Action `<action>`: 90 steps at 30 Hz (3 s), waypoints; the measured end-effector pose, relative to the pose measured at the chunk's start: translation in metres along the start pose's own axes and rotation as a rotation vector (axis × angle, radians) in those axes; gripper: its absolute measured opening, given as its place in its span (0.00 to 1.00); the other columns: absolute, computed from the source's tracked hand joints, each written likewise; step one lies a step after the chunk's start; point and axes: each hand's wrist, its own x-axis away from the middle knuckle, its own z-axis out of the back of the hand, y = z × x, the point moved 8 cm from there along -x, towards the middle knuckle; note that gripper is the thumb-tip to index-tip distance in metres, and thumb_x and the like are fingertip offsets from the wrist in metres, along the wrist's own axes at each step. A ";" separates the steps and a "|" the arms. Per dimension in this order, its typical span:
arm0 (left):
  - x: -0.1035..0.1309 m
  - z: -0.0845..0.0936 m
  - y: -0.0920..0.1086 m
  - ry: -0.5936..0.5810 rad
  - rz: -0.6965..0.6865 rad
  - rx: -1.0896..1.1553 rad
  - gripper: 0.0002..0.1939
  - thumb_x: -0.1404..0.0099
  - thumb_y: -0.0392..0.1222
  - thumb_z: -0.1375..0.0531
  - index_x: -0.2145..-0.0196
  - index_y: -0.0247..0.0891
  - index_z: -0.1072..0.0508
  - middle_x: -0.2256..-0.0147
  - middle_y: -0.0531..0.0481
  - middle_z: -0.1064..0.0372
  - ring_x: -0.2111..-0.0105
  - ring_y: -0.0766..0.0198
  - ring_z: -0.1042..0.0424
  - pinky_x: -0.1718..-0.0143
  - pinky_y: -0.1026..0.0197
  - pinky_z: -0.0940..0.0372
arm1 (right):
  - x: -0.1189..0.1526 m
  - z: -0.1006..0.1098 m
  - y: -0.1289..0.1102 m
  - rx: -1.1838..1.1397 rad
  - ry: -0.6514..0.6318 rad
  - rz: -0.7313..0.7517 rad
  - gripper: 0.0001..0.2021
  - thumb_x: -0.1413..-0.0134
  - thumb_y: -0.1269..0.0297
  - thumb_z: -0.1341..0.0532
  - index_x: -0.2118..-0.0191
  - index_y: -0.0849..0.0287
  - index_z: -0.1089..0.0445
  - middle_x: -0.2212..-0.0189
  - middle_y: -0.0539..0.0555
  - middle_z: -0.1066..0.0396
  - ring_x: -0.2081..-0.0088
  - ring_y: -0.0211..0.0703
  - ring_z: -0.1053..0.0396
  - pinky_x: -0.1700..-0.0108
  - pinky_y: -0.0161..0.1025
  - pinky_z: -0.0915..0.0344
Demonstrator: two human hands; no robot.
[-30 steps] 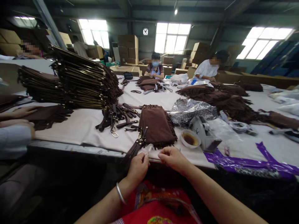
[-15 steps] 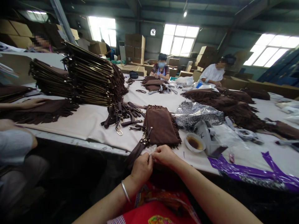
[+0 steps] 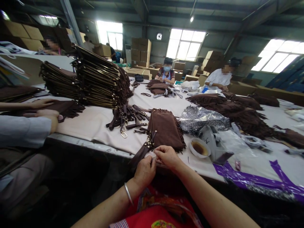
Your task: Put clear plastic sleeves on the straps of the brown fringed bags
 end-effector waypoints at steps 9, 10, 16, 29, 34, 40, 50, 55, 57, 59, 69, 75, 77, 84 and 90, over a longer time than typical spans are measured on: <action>0.003 -0.005 -0.001 -0.011 0.003 -0.143 0.12 0.29 0.43 0.54 0.65 0.38 0.34 0.70 0.38 0.28 0.70 0.53 0.27 0.72 0.58 0.44 | -0.006 0.006 0.006 0.436 0.169 0.082 0.15 0.53 0.69 0.42 0.57 0.63 0.28 0.82 0.45 0.34 0.79 0.36 0.37 0.74 0.33 0.43; 0.004 -0.005 -0.001 -0.003 0.021 -0.144 0.11 0.30 0.43 0.54 0.64 0.38 0.35 0.70 0.38 0.28 0.70 0.52 0.26 0.72 0.58 0.42 | -0.005 0.007 0.005 0.484 0.184 0.092 0.18 0.53 0.70 0.42 0.54 0.63 0.29 0.82 0.45 0.34 0.79 0.36 0.37 0.74 0.33 0.43; 0.009 -0.003 -0.003 0.032 0.071 -0.038 0.11 0.31 0.42 0.51 0.55 0.36 0.38 0.66 0.37 0.25 0.65 0.49 0.24 0.68 0.56 0.35 | -0.005 0.007 0.006 0.561 0.231 0.102 0.23 0.54 0.71 0.43 0.49 0.64 0.31 0.80 0.46 0.34 0.77 0.37 0.37 0.72 0.34 0.43; 0.008 -0.001 -0.001 0.058 -0.055 0.063 0.16 0.30 0.43 0.52 0.52 0.37 0.30 0.60 0.34 0.26 0.63 0.50 0.26 0.61 0.54 0.36 | -0.002 0.006 0.008 0.485 0.223 0.137 0.22 0.52 0.68 0.43 0.48 0.63 0.31 0.81 0.46 0.34 0.77 0.38 0.37 0.71 0.35 0.42; -0.001 0.001 -0.009 0.027 0.083 0.148 0.09 0.34 0.40 0.47 0.70 0.39 0.29 0.71 0.44 0.28 0.71 0.58 0.30 0.69 0.59 0.42 | 0.010 0.006 0.014 0.429 0.199 0.201 0.23 0.51 0.68 0.44 0.47 0.61 0.33 0.79 0.46 0.35 0.75 0.38 0.37 0.71 0.35 0.41; -0.001 -0.019 -0.022 -0.133 0.395 0.621 0.10 0.40 0.41 0.45 0.78 0.38 0.33 0.81 0.55 0.40 0.82 0.69 0.43 0.79 0.64 0.50 | 0.016 0.013 0.038 0.358 0.272 0.137 0.25 0.50 0.66 0.43 0.44 0.61 0.37 0.80 0.45 0.35 0.76 0.39 0.37 0.72 0.35 0.42; 0.017 -0.045 -0.023 -0.300 0.707 1.210 0.11 0.46 0.46 0.38 0.71 0.36 0.34 0.82 0.63 0.52 0.86 0.77 0.56 0.85 0.70 0.60 | 0.021 0.013 0.037 0.339 0.307 0.135 0.26 0.51 0.66 0.43 0.43 0.63 0.39 0.79 0.45 0.34 0.75 0.40 0.35 0.69 0.36 0.40; 0.021 -0.059 -0.016 -0.374 0.824 1.522 0.09 0.43 0.41 0.38 0.70 0.35 0.35 0.83 0.64 0.54 0.87 0.79 0.58 0.86 0.73 0.60 | 0.026 0.012 0.036 0.280 0.384 0.087 0.28 0.52 0.65 0.43 0.43 0.64 0.38 0.79 0.45 0.36 0.75 0.41 0.36 0.69 0.37 0.39; 0.023 -0.062 -0.009 -0.439 0.873 1.678 0.06 0.40 0.39 0.40 0.68 0.33 0.33 0.84 0.64 0.56 0.87 0.79 0.58 0.87 0.74 0.59 | 0.028 0.010 0.037 0.221 0.403 0.065 0.28 0.51 0.65 0.43 0.42 0.64 0.40 0.79 0.46 0.35 0.74 0.41 0.35 0.69 0.37 0.37; 0.025 -0.064 -0.002 -0.493 0.913 1.808 0.06 0.36 0.38 0.43 0.65 0.31 0.32 0.84 0.65 0.57 0.88 0.79 0.56 0.87 0.75 0.58 | 0.029 0.008 0.036 0.199 0.408 0.061 0.29 0.51 0.65 0.44 0.41 0.65 0.41 0.78 0.47 0.35 0.74 0.42 0.34 0.68 0.38 0.36; 0.034 -0.066 0.008 -0.552 1.023 1.853 0.18 0.29 0.45 0.53 0.77 0.37 0.42 0.86 0.64 0.61 0.90 0.77 0.57 0.87 0.74 0.58 | 0.026 0.006 0.042 0.340 0.297 0.063 0.30 0.47 0.64 0.43 0.37 0.62 0.44 0.75 0.50 0.30 0.72 0.43 0.33 0.65 0.39 0.38; 0.029 -0.057 0.005 -0.507 0.862 1.636 0.12 0.32 0.46 0.47 0.70 0.37 0.37 0.85 0.64 0.58 0.88 0.76 0.58 0.85 0.72 0.57 | 0.048 0.030 0.043 0.335 0.402 0.058 0.30 0.48 0.59 0.41 0.40 0.62 0.42 0.79 0.46 0.31 0.73 0.43 0.32 0.66 0.38 0.39; 0.028 -0.053 0.004 -0.427 0.779 1.477 0.10 0.35 0.48 0.44 0.67 0.39 0.37 0.84 0.64 0.54 0.87 0.75 0.56 0.85 0.71 0.57 | 0.054 0.029 0.041 0.293 0.392 0.062 0.19 0.46 0.52 0.42 0.56 0.61 0.31 0.77 0.49 0.30 0.72 0.43 0.32 0.67 0.38 0.39; 0.016 -0.022 0.026 -0.279 0.200 0.760 0.15 0.39 0.45 0.41 0.56 0.38 0.28 0.71 0.49 0.29 0.71 0.63 0.30 0.70 0.64 0.37 | 0.050 -0.001 0.065 -0.355 0.108 -0.142 0.17 0.49 0.49 0.37 0.72 0.61 0.33 0.84 0.47 0.34 0.82 0.36 0.37 0.77 0.34 0.41; 0.017 -0.034 -0.018 -0.252 0.588 0.866 0.17 0.43 0.53 0.40 0.65 0.35 0.29 0.83 0.58 0.41 0.85 0.70 0.42 0.83 0.67 0.45 | 0.053 -0.007 0.082 -0.791 -0.034 -0.342 0.09 0.43 0.59 0.41 0.70 0.58 0.38 0.87 0.40 0.47 0.88 0.29 0.51 0.84 0.29 0.52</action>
